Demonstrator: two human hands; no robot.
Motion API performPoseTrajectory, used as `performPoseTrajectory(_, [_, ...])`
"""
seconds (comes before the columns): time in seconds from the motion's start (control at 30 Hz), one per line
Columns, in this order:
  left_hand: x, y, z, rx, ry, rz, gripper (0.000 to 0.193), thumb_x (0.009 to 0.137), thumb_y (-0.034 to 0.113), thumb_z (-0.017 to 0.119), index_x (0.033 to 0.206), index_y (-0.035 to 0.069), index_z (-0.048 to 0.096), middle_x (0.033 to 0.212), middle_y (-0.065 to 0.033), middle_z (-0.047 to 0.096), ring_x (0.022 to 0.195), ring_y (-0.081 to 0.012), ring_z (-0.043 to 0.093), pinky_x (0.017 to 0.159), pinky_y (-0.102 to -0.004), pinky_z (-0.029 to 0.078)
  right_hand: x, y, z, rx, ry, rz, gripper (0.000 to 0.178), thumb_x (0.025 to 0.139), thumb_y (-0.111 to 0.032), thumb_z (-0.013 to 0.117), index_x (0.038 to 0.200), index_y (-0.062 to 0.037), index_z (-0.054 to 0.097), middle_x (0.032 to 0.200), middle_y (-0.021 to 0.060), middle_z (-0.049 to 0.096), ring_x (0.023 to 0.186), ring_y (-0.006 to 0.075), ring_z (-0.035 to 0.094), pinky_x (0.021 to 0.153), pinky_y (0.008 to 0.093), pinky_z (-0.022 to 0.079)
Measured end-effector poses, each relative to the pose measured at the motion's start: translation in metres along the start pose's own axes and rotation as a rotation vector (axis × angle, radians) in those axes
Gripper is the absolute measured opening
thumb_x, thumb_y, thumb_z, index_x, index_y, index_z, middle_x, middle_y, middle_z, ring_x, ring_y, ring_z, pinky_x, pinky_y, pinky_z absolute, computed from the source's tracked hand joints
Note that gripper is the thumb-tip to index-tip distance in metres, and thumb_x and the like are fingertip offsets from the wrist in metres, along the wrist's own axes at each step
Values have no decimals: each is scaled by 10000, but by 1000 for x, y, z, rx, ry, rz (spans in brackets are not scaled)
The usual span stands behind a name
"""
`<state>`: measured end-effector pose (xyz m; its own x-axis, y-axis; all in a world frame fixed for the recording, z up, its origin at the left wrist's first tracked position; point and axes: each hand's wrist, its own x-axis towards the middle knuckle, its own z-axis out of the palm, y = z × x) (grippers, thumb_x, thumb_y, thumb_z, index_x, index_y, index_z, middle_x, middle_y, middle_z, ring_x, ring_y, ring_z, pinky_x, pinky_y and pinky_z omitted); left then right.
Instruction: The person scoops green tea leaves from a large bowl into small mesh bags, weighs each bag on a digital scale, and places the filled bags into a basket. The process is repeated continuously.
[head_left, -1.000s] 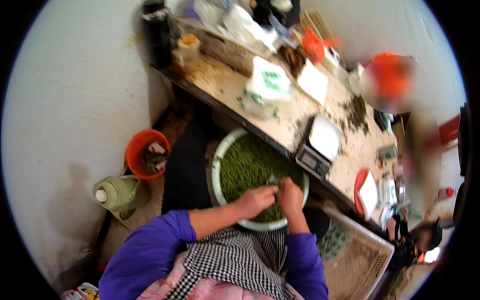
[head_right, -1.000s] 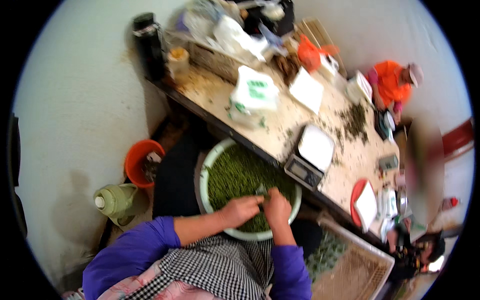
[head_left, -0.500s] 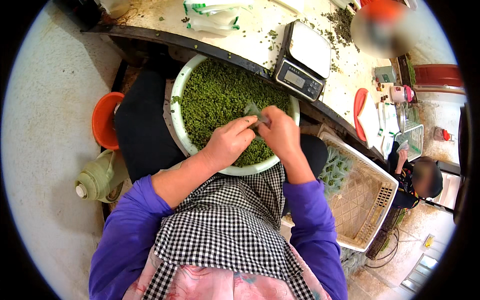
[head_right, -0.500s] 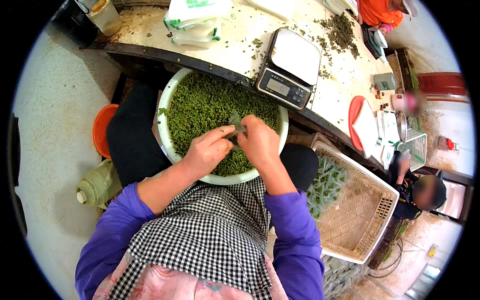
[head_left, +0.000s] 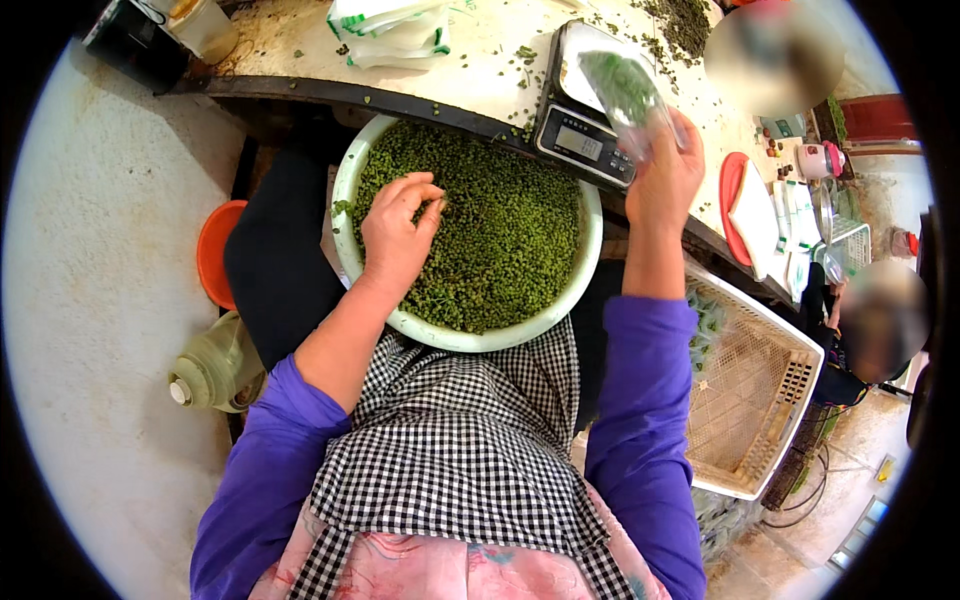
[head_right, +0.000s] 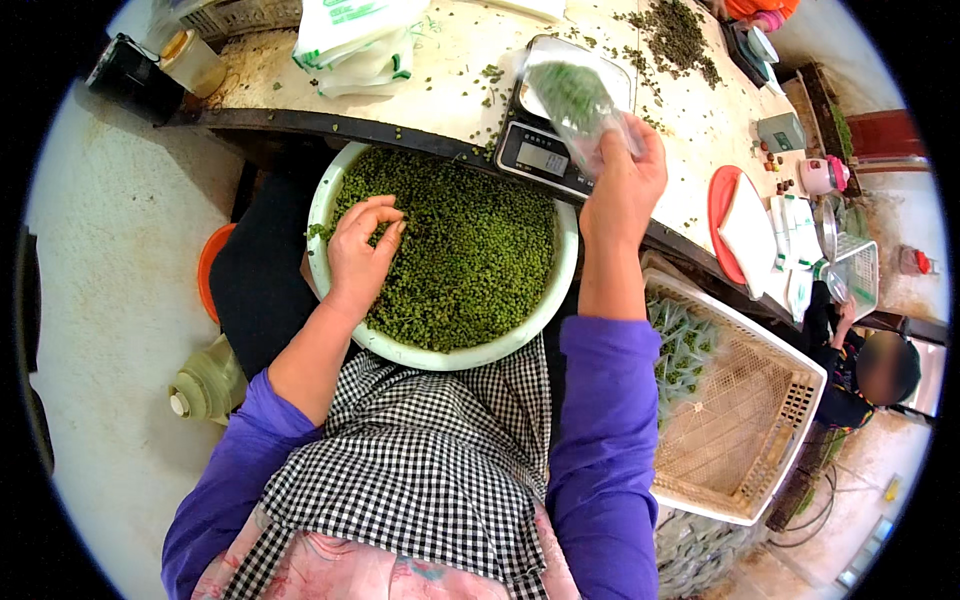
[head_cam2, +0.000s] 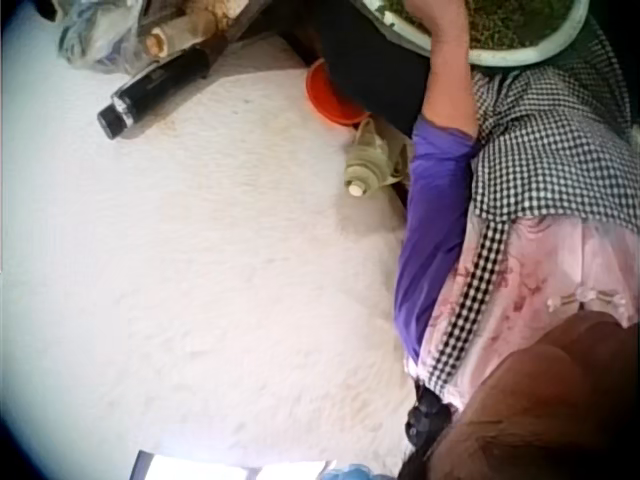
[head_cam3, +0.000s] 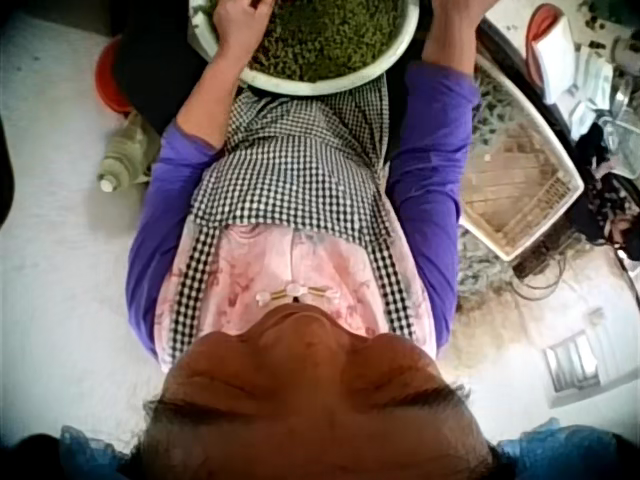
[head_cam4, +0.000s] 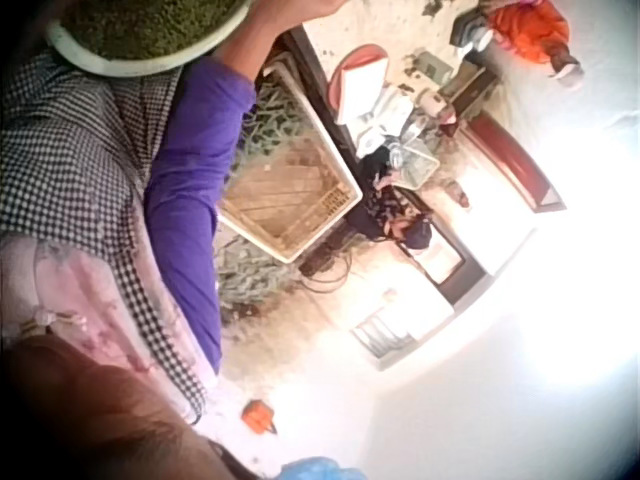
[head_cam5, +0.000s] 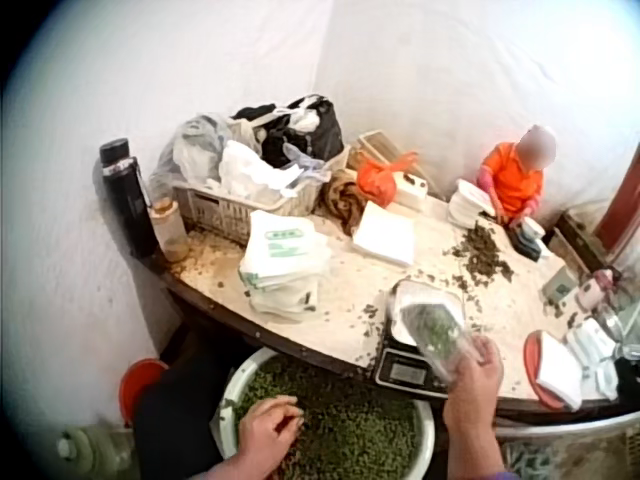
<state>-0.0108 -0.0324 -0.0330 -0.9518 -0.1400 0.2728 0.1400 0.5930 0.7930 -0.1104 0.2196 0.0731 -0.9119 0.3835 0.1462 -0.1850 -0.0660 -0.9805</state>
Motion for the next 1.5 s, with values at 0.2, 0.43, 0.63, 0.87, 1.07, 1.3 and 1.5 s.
performPoseTrajectory(0.2, [13, -13, 4, 255, -103, 22, 285, 801, 137, 776, 1066, 62, 704, 1187, -88, 667, 1132, -304, 595, 971, -405, 484, -27, 35, -13, -32, 15, 180, 267, 940, -53, 621, 1177, 52, 555, 1009, 94, 624, 821, 150, 655, 675, 260, 528])
performPoseTrajectory(0.43, [10, -14, 5, 325, -185, 117, 136, 748, 112, 802, 841, 53, 723, 928, -68, 671, 951, -279, 609, 808, -405, 512, -87, 58, -36, 17, -109, 337, 122, 966, -47, 603, 1072, 7, 634, 912, 81, 692, 729, 130, 652, 672, 250, 526])
performPoseTrajectory(0.63, [9, -2, -6, -305, -128, -285, 81, 828, 35, 754, 856, 1, 687, 882, -25, 650, 809, -136, 602, 727, -279, 487, -105, 70, -31, 43, -235, 394, 117, 969, -57, 609, 1071, -6, 636, 895, 52, 680, 735, 116, 646, 696, 248, 534])
performPoseTrajectory(0.87, [0, 33, -3, -547, -292, -261, 44, 890, 19, 693, 901, 10, 652, 912, 12, 586, 786, -63, 522, 702, -224, 438, -117, 73, -7, -494, -615, -206, 418, 857, -114, 716, 1258, -75, 605, 1218, 147, 632, 1117, 281, 603, 925, 398, 511])
performPoseTrajectory(1.07, [4, 40, 0, -563, -167, -282, 59, 866, 11, 725, 877, -12, 672, 899, -13, 615, 761, -75, 564, 687, -225, 479, -122, 90, -21, -369, -585, 157, 120, 862, -82, 705, 975, -45, 696, 922, 111, 702, 851, 282, 673, 742, 368, 528])
performPoseTrajectory(1.3, [11, 58, 13, -288, -303, -172, 77, 828, 29, 745, 837, 23, 669, 886, -39, 630, 774, -135, 594, 716, -274, 494, -107, 83, -45, -573, -210, -298, 144, 827, -56, 697, 971, -50, 682, 1009, 121, 676, 973, 313, 627, 858, 407, 486])
performPoseTrajectory(1.5, [3, 59, 24, 77, -285, 22, 228, 787, 115, 772, 991, 76, 677, 1228, -95, 614, 1151, -306, 561, 971, -414, 471, -19, 29, -15, -860, 101, -619, 448, 817, -158, 733, 1233, -76, 588, 1282, 132, 566, 1216, 324, 491, 1049, 467, 319])
